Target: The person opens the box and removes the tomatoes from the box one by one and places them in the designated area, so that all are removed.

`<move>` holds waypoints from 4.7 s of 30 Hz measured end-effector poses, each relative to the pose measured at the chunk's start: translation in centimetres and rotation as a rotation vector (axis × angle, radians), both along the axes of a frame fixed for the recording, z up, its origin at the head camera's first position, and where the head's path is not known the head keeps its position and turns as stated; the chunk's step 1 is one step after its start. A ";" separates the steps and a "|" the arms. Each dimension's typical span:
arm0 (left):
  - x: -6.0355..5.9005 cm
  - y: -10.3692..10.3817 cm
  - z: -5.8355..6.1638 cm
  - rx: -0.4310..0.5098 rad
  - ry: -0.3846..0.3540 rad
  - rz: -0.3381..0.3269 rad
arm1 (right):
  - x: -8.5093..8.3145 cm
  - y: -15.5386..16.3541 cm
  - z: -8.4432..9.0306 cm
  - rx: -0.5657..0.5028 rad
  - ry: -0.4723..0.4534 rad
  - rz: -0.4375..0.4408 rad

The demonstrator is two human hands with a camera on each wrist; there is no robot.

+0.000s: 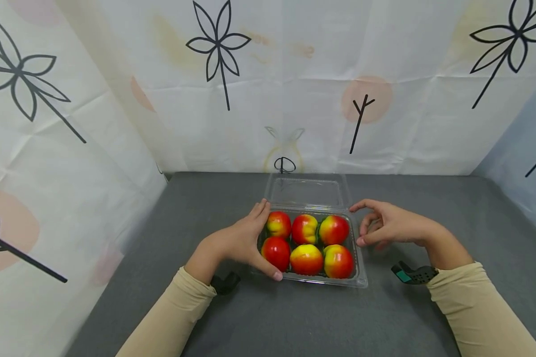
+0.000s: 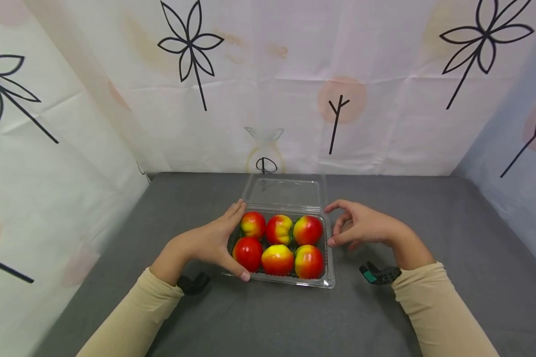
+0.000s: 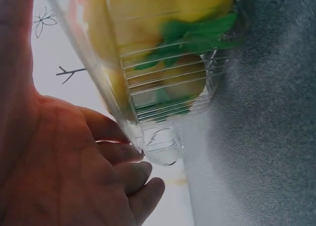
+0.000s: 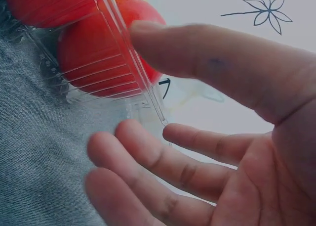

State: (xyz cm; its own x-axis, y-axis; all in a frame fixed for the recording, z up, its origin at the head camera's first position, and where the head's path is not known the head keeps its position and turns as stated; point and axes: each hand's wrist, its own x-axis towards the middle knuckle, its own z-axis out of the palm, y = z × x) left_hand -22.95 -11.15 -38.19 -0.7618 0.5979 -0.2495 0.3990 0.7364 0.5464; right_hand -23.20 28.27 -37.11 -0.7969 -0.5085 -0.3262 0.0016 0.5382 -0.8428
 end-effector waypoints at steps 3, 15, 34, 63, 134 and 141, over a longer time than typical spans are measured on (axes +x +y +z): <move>0.0 0.2 -0.2 -0.020 0.025 0.005 | 0.0 -0.1 0.1 0.026 0.083 -0.021; 0.0 0.5 -0.8 -0.082 0.115 0.019 | 0.3 -1.3 0.0 0.028 0.431 -0.055; 0.4 0.3 -1.5 -0.121 0.202 0.033 | 0.7 -2.6 -0.4 0.003 0.527 -0.069; 0.6 0.6 -1.8 -0.172 0.243 0.049 | 0.6 -3.9 -1.2 0.067 0.592 -0.047; 0.7 0.7 -1.6 -0.189 0.230 0.060 | 1.3 -1.9 1.2 0.048 0.640 -0.135; 0.7 0.8 -1.4 -0.190 0.231 0.061 | 1.2 -0.2 1.6 0.045 0.673 -0.206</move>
State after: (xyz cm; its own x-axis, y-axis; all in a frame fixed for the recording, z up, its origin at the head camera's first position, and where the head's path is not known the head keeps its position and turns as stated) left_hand -22.23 -10.39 -39.63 -0.8442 0.5087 -0.1688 0.4486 0.8430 0.2967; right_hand -21.97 28.05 -35.50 -0.9115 -0.3234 0.2541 -0.4068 0.6176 -0.6731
